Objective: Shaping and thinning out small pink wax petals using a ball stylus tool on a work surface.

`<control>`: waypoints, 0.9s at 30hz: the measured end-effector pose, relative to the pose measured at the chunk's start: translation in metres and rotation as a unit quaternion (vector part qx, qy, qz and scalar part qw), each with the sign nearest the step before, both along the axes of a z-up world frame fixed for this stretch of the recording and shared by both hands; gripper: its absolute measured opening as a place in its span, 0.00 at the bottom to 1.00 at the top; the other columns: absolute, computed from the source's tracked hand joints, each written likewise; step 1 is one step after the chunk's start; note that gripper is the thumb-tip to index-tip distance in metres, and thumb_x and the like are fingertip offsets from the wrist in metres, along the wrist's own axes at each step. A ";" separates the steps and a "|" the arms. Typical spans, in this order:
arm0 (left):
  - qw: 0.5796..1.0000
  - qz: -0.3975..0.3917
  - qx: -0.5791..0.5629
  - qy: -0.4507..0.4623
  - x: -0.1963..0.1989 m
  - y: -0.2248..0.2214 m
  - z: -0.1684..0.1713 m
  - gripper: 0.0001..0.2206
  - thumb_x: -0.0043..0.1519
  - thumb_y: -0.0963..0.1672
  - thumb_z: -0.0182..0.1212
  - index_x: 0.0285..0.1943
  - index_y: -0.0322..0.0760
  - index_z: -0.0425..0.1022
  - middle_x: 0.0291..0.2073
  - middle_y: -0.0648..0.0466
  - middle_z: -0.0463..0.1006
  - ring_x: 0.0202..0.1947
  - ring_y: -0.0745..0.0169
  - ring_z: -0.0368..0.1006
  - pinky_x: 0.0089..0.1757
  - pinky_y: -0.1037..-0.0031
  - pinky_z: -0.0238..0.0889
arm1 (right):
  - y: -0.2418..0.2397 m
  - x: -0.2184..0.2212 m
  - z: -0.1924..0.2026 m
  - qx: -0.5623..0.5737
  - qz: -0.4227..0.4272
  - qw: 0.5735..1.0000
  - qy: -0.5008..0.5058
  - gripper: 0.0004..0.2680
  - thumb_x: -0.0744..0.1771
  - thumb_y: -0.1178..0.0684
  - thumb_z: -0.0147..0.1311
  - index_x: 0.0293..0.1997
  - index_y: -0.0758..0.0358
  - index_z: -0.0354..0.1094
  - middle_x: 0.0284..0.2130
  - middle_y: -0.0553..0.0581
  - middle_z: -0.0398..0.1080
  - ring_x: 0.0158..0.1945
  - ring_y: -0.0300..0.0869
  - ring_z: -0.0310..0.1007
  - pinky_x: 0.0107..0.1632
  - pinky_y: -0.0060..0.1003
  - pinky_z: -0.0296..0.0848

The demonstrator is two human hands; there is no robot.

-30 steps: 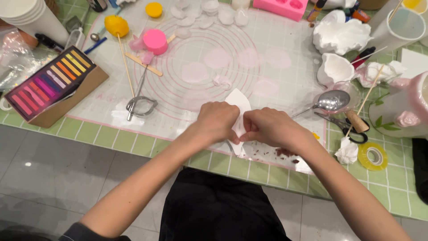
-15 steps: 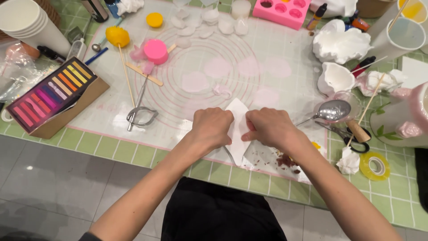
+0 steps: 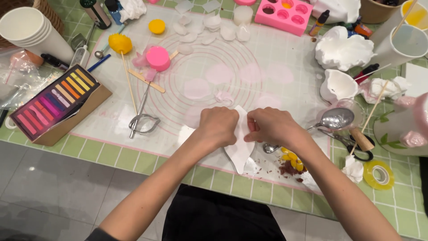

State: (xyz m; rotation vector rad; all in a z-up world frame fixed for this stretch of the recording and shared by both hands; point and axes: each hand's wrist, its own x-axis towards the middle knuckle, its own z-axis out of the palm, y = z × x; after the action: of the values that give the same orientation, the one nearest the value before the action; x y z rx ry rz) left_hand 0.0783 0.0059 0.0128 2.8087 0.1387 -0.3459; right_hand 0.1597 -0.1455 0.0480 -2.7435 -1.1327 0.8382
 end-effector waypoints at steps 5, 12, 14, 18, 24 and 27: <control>1.000 0.017 -0.004 0.001 -0.002 -0.003 0.004 0.09 0.43 0.40 0.69 0.32 0.36 0.78 0.32 0.45 0.82 0.39 0.45 0.80 0.37 0.57 0.71 | 0.003 -0.003 -0.004 0.009 0.010 1.000 -0.016 0.11 0.60 0.44 0.68 0.29 0.57 0.69 0.26 0.52 0.74 0.37 0.48 0.74 0.39 0.46 0.69; 0.993 0.011 -0.116 0.006 -0.008 0.016 -0.002 0.10 0.47 0.46 0.74 0.30 0.37 0.81 0.30 0.48 0.83 0.39 0.47 0.80 0.38 0.56 0.69 | -0.008 -0.004 0.001 0.030 -0.026 0.998 0.042 0.10 0.61 0.44 0.66 0.33 0.55 0.72 0.26 0.49 0.78 0.34 0.44 0.79 0.37 0.43 0.72; 0.992 0.023 -0.120 -0.006 -0.009 0.014 -0.001 0.11 0.47 0.47 0.74 0.30 0.37 0.81 0.30 0.47 0.83 0.39 0.47 0.80 0.38 0.57 0.69 | -0.011 -0.004 -0.003 0.045 -0.033 0.998 0.027 0.11 0.61 0.42 0.66 0.32 0.57 0.73 0.26 0.51 0.77 0.33 0.44 0.78 0.37 0.42 0.71; 0.998 0.045 -0.047 -0.022 -0.006 0.002 -0.002 0.10 0.47 0.44 0.73 0.31 0.33 0.81 0.30 0.43 0.82 0.39 0.44 0.80 0.38 0.57 0.71 | -0.006 -0.010 0.006 0.052 -0.095 0.992 0.059 0.12 0.61 0.41 0.66 0.29 0.59 0.73 0.23 0.52 0.77 0.31 0.45 0.79 0.36 0.41 0.71; 0.997 0.054 -0.035 -0.052 -0.008 -0.014 0.006 0.13 0.44 0.43 0.74 0.35 0.33 0.80 0.30 0.44 0.81 0.38 0.43 0.80 0.36 0.56 0.71 | -0.004 -0.009 -0.001 0.040 -0.044 0.998 -0.002 0.13 0.62 0.40 0.65 0.29 0.58 0.71 0.22 0.49 0.76 0.32 0.42 0.75 0.35 0.42 0.69; 0.995 0.042 -0.046 -0.084 -0.006 -0.006 -0.011 0.11 0.43 0.42 0.73 0.33 0.32 0.80 0.31 0.43 0.81 0.38 0.43 0.79 0.35 0.55 0.70 | -0.008 -0.015 -0.005 0.067 -0.035 0.996 -0.052 0.13 0.62 0.40 0.66 0.29 0.58 0.72 0.23 0.51 0.75 0.33 0.44 0.73 0.35 0.44 0.68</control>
State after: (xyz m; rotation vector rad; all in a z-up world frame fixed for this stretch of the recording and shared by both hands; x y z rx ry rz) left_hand 0.0719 0.0003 0.0020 2.7164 0.1960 -0.0945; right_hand 0.1443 -0.1532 0.0432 -2.7254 -1.0613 0.5966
